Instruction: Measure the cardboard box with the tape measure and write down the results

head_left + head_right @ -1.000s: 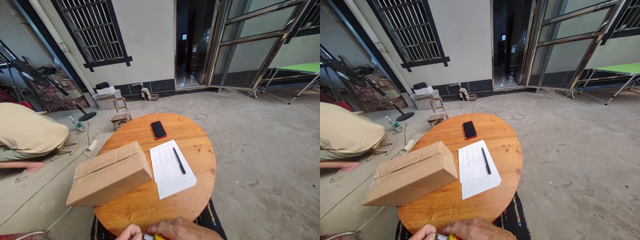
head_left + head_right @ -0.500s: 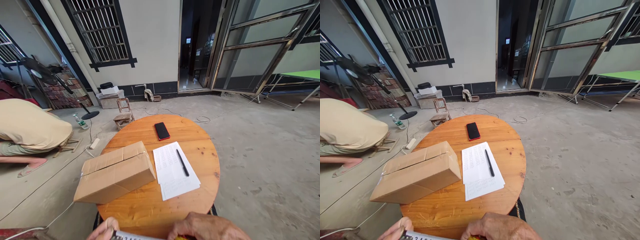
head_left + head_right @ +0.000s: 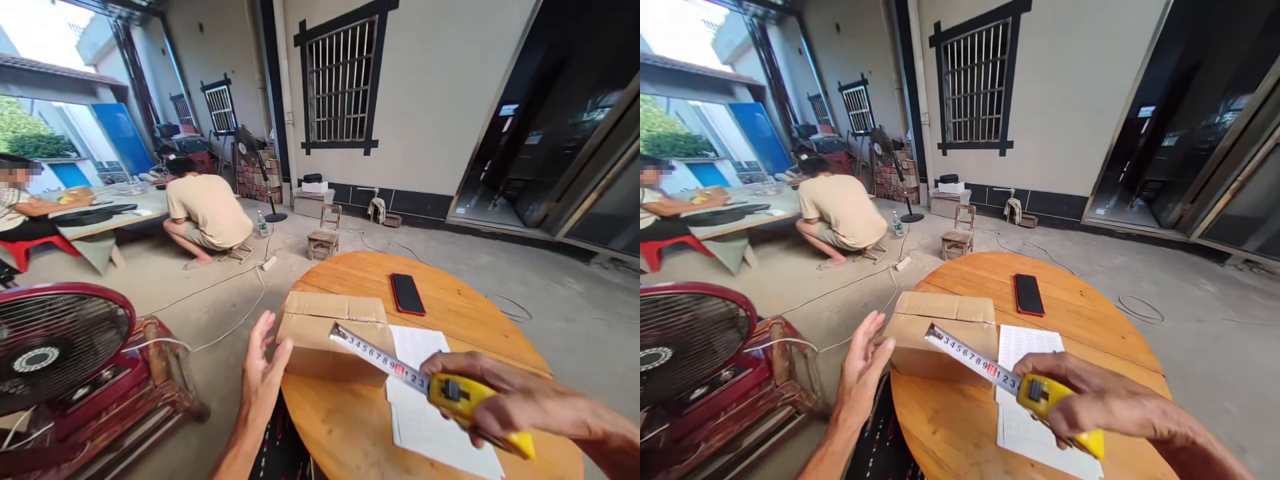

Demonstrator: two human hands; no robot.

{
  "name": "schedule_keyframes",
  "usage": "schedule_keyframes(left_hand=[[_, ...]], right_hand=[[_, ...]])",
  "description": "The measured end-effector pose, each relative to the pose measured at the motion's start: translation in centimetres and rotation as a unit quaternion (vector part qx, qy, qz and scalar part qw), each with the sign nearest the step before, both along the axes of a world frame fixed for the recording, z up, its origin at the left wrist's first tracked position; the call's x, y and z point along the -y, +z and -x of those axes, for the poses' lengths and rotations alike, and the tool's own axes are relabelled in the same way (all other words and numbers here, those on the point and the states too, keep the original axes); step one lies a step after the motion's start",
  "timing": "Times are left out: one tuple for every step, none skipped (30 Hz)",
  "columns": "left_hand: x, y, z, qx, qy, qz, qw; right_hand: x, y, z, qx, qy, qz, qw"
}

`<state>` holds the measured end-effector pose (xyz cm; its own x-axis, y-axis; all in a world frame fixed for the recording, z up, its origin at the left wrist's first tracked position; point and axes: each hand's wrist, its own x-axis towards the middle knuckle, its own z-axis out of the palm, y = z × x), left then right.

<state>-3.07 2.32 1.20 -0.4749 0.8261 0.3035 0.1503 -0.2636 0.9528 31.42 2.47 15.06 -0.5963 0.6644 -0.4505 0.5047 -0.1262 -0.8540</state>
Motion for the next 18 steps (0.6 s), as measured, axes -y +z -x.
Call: schedule_keyframes(left_hand=[[-0.5, 0.0, -0.3, 0.011, -0.015, 0.002, 1.0], [-0.8, 0.0, -0.6, 0.02, -0.027, 0.005, 0.999], [-1.0, 0.0, -0.8, 0.028, -0.037, 0.008, 0.999], [-1.1, 0.0, -1.1, 0.036, -0.045, 0.01, 0.998], [-1.1, 0.0, -1.3, 0.041, -0.052, 0.012, 0.998], [-1.0, -0.1, -1.4, 0.041, -0.054, 0.015, 0.998], [-0.9, -0.1, -1.5, 0.035, -0.053, 0.017, 0.998], [-0.9, -0.1, -1.5, 0.023, -0.05, 0.017, 0.998], [-0.8, -0.1, -1.5, 0.008, -0.044, 0.016, 0.999], [-0.8, -0.1, -1.5, -0.008, -0.036, 0.015, 0.999], [-0.8, -0.1, -1.5, -0.024, -0.028, 0.015, 0.999], [-0.9, -0.1, -1.5, -0.037, -0.018, 0.014, 0.999], [-1.0, -0.1, -1.4, -0.05, -0.007, 0.014, 0.999], [-1.1, -0.1, -1.4, -0.062, 0.005, 0.015, 0.998], [-1.2, -0.1, -1.4, -0.074, 0.014, 0.018, 0.997], [-1.3, -0.1, -1.4, -0.084, 0.02, 0.022, 0.996], [-1.4, 0.0, -1.4, -0.089, 0.022, 0.027, 0.995], [-1.4, 0.0, -1.5, -0.092, 0.023, 0.036, 0.995]], right_hand=[[-1.4, 0.7, 0.9, -0.008, 0.016, 0.007, 1.0], [-2.7, 1.2, 1.8, -0.001, 0.024, 0.013, 1.0], [-3.9, 1.6, 2.8, 0.008, 0.027, 0.017, 0.999], [-5.1, 1.8, 3.7, 0.013, 0.033, 0.015, 0.999], [-6.2, 2.0, 4.6, 0.015, 0.045, 0.014, 0.999], [-7.2, 2.0, 5.5, 0.012, 0.06, 0.017, 0.998], [-8.2, 1.9, 6.4, 0.005, 0.08, 0.023, 0.997], [-9.0, 1.8, 7.3, -0.003, 0.101, 0.028, 0.994], [-9.8, 1.8, 8.2, -0.007, 0.121, 0.03, 0.992], [-10.4, 1.7, 9.1, -0.007, 0.139, 0.032, 0.99], [-11.0, 1.7, 9.8, -0.003, 0.153, 0.035, 0.988], [-11.4, 1.7, 10.5, 0.004, 0.165, 0.041, 0.985], [-11.9, 1.7, 11.0, 0.013, 0.178, 0.048, 0.983], [-12.2, 1.7, 11.3, 0.022, 0.188, 0.054, 0.981], [-12.6, 1.6, 11.5, 0.03, 0.194, 0.061, 0.979], [-12.9, 1.5, 11.4, 0.036, 0.197, 0.065, 0.978], [-13.3, 1.3, 11.2, 0.039, 0.197, 0.067, 0.977], [-13.5, 1.2, 10.9, 0.039, 0.194, 0.068, 0.978]])
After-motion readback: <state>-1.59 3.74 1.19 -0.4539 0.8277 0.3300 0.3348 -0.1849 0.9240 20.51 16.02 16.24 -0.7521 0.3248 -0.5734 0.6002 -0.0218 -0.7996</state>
